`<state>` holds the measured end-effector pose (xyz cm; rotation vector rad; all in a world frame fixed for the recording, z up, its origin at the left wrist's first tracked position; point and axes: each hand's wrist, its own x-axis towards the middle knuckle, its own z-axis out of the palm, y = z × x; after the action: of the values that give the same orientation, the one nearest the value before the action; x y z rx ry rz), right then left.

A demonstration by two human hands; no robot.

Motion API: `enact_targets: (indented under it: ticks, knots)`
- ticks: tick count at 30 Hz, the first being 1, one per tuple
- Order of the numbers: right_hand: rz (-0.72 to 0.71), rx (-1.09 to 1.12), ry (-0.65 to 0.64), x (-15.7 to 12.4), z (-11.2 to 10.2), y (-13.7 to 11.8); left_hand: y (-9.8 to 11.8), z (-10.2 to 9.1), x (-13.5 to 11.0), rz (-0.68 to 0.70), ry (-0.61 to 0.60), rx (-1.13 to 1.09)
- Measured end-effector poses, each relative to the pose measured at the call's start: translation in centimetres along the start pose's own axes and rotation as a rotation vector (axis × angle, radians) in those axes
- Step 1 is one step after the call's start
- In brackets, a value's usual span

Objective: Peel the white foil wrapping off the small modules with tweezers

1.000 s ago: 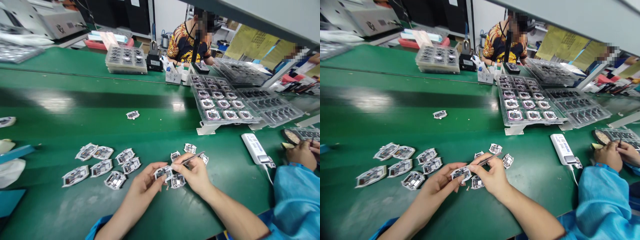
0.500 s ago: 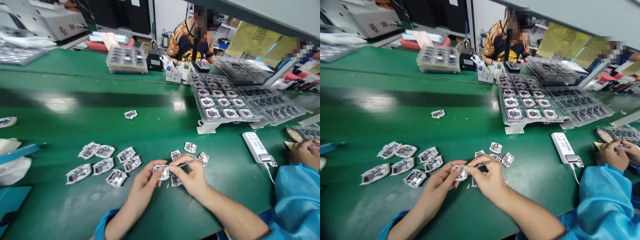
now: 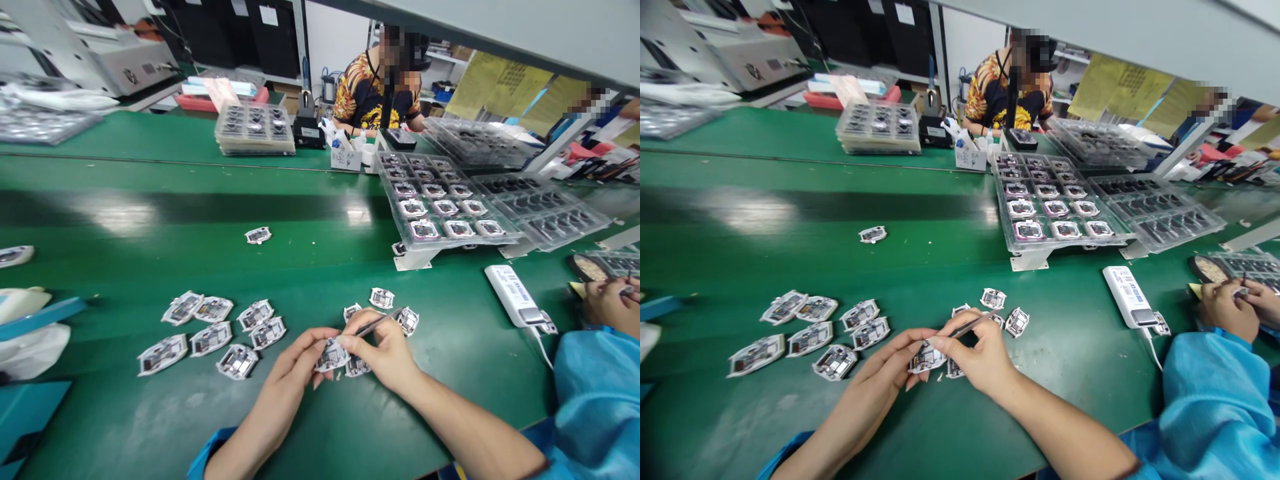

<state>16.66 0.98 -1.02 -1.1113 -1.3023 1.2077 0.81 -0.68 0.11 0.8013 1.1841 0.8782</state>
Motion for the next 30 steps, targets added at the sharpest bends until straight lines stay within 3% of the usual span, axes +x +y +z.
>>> enact_targets:
  ticks: [4, 13, 21, 30]
  knots:
    - [0.069, 0.074, -0.015, 0.06, -0.09, 0.00, -0.13, -0.08, 0.04, 0.032, -0.011, 0.028]
    - [0.027, 0.023, 0.101, -0.02, 0.20, -0.37, -0.06, -0.14, -0.07, 0.107, -0.017, 0.175]
    - [0.097, 0.111, 0.081, 0.07, 0.13, 0.05, -0.05, -0.25, -0.03, 0.114, -0.064, 0.188]
    - [0.045, 0.101, 0.074, 0.09, -0.06, 0.07, -0.08, -0.77, 0.14, 0.112, -0.122, 0.247]
